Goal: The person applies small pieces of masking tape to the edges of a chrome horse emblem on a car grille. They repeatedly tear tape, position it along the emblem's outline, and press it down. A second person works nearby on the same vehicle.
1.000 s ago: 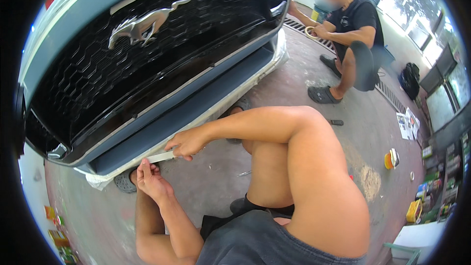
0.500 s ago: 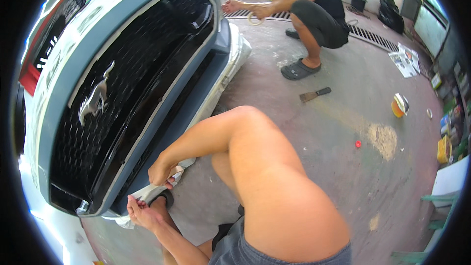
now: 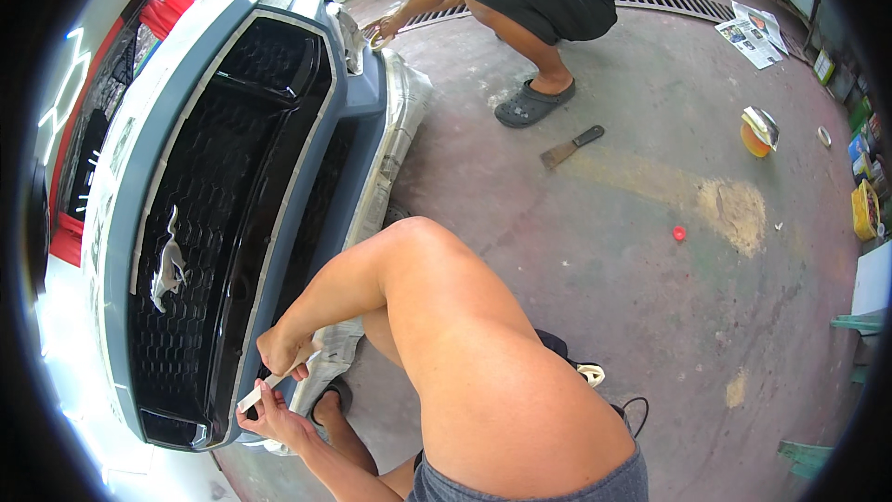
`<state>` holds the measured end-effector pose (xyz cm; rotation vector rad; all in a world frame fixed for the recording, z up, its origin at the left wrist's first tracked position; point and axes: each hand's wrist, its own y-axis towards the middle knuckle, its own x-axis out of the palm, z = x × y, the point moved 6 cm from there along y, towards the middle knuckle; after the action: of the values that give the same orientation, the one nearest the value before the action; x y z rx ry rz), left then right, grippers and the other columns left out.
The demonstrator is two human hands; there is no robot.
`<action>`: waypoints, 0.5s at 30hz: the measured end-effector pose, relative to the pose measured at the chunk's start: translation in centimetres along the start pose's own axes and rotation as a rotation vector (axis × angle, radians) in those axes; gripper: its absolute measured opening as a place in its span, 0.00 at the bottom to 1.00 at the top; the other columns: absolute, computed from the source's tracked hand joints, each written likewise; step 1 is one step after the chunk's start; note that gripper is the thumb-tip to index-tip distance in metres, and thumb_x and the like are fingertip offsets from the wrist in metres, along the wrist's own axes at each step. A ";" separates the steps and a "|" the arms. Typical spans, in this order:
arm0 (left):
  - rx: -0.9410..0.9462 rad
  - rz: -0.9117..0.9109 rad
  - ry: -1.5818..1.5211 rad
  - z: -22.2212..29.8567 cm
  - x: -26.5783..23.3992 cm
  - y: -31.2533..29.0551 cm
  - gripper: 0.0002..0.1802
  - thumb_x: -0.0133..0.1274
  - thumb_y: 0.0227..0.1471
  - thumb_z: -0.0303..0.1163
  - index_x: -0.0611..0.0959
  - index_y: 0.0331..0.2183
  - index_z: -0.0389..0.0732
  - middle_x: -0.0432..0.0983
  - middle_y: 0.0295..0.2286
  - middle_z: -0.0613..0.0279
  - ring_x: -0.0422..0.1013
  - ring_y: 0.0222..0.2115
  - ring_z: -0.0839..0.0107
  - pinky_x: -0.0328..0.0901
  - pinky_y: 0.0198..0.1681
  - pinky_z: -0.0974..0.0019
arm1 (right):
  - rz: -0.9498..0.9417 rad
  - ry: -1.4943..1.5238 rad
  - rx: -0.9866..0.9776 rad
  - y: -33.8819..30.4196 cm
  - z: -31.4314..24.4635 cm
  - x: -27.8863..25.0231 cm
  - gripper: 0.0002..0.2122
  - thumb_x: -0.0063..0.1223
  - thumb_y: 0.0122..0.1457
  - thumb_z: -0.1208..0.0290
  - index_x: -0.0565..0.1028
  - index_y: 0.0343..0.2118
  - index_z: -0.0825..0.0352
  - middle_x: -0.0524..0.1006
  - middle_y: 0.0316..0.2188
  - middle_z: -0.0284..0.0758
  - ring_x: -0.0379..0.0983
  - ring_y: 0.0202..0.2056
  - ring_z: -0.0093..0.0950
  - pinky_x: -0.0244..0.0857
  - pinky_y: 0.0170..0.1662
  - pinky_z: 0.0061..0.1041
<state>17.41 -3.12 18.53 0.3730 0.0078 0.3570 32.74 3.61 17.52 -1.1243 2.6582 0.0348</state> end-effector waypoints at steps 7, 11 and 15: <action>0.132 0.078 0.161 2.9 1.2 -1.2 0.37 0.63 0.55 0.19 0.59 0.57 0.41 0.76 0.40 0.48 0.74 0.41 0.64 0.71 0.43 0.61 | -0.026 -0.059 -0.089 -0.8 -1.3 0.6 0.10 0.46 0.55 0.77 0.80 0.34 0.72 0.84 0.27 0.41 0.84 0.27 0.30 0.77 0.35 0.31; 0.170 0.077 0.190 3.9 2.1 -1.4 0.38 0.64 0.53 0.17 0.57 0.56 0.40 0.74 0.43 0.45 0.76 0.43 0.61 0.74 0.46 0.62 | 0.020 -0.089 -0.174 -0.8 -1.5 0.2 0.10 0.47 0.59 0.74 0.80 0.33 0.72 0.84 0.27 0.39 0.84 0.26 0.29 0.77 0.35 0.30; 0.205 0.059 0.199 3.9 0.9 -1.1 0.41 0.63 0.52 0.16 0.55 0.58 0.41 0.73 0.46 0.42 0.76 0.46 0.57 0.75 0.51 0.58 | 0.008 -0.094 -0.205 -0.9 -2.7 1.1 0.11 0.49 0.64 0.69 0.80 0.33 0.71 0.84 0.25 0.38 0.84 0.25 0.28 0.76 0.35 0.29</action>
<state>18.94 -5.16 21.85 0.5403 0.2303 0.4524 32.03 1.86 19.95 -1.1412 2.6208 0.3606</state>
